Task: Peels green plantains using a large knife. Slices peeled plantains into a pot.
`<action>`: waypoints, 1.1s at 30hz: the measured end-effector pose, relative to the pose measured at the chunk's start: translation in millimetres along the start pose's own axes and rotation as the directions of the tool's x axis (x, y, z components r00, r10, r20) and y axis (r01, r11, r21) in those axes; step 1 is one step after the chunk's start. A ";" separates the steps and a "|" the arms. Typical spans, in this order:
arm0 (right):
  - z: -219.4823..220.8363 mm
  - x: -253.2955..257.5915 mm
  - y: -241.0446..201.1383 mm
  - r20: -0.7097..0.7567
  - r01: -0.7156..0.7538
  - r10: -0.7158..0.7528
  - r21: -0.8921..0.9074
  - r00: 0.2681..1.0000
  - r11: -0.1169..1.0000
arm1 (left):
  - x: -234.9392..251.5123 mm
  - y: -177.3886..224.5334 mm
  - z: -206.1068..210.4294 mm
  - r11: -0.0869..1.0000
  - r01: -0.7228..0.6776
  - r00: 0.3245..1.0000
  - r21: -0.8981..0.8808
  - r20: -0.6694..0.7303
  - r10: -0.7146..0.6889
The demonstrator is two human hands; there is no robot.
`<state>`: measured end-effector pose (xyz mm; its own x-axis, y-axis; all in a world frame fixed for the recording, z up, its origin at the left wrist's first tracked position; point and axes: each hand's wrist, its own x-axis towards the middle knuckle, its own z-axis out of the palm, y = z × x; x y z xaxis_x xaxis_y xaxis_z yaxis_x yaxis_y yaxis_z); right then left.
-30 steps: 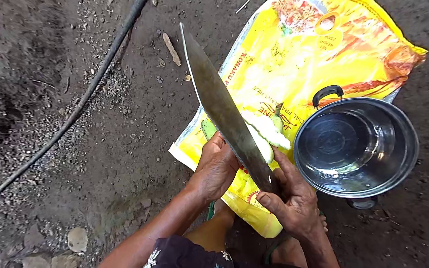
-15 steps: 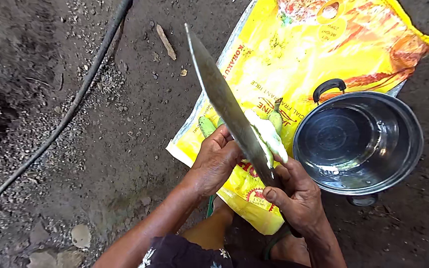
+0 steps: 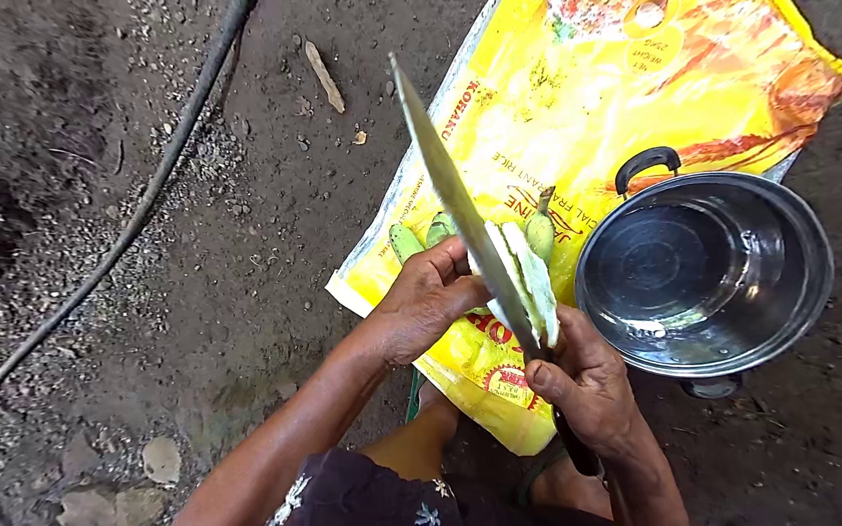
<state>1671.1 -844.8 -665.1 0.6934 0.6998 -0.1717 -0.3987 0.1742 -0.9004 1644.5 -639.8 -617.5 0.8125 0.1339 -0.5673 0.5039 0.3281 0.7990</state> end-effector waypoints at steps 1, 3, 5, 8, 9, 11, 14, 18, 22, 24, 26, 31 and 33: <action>-0.2 -0.4 0.2 -0.023 -0.015 0.016 0.016 1.000 1.000 | 0.8 -1.4 1.0 1.000 -0.003 1.000 0.014 0.012 0.003; -4.3 -0.8 -1.4 0.001 -0.042 0.042 0.051 0.999 0.998 | 2.1 -2.1 1.6 1.000 0.003 0.999 0.014 0.037 -0.004; -7.8 -1.2 -3.0 0.048 -0.068 0.064 0.081 0.997 0.994 | 3.2 -2.2 0.8 1.000 0.010 0.998 0.015 0.057 -0.011; -6.0 -2.0 -1.6 0.058 -0.088 0.082 0.108 0.995 0.990 | 6.6 -1.6 -2.9 0.998 0.021 0.995 0.052 0.094 -0.026; -4.6 -2.4 -0.5 0.050 -0.085 0.080 0.109 0.996 0.990 | 7.6 -2.0 -5.1 0.997 0.015 0.994 0.069 0.111 -0.023; -2.3 -3.2 2.2 0.025 -0.073 0.071 0.128 0.997 0.989 | 8.6 -3.3 -8.3 0.995 0.002 0.991 0.098 0.137 -0.015; 0.5 -3.0 6.5 -0.003 -0.060 0.062 0.200 0.998 0.978 | 9.6 -2.6 -8.5 0.987 -0.017 0.989 0.161 0.150 -0.007; 7.4 -1.3 9.3 -0.083 -0.031 0.054 0.255 0.995 0.967 | 12.6 -5.9 -4.8 0.985 -0.070 0.986 0.155 0.159 0.045; 17.2 -0.2 9.2 -0.132 -0.017 0.064 0.331 0.989 0.944 | 15.1 -11.0 -5.6 0.989 -0.110 0.982 0.095 0.164 0.094; 15.8 -0.1 9.8 -0.121 -0.019 0.065 0.348 0.990 0.937 | 15.9 -11.9 -7.5 0.986 -0.123 0.979 0.109 0.176 0.102; 7.1 0.1 9.9 -0.083 -0.024 0.054 0.324 0.995 0.946 | 17.1 -9.1 -9.6 0.982 -0.126 0.975 0.144 0.201 0.096; -7.5 0.2 10.0 0.048 -0.084 0.072 0.381 0.996 0.921 | 23.6 -2.4 -16.6 0.977 -0.132 0.950 0.169 0.302 0.076; -8.0 0.7 12.6 0.064 -0.110 0.091 0.437 0.994 0.893 | 26.4 -6.3 -18.2 0.989 -0.095 0.951 0.117 0.305 0.055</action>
<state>1671.4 -847.7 -679.8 0.6146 0.7555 -0.2269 -0.6943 0.3816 -0.6102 1657.5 -621.3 -641.1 0.8896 -0.1398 -0.4347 0.4554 0.2024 0.8670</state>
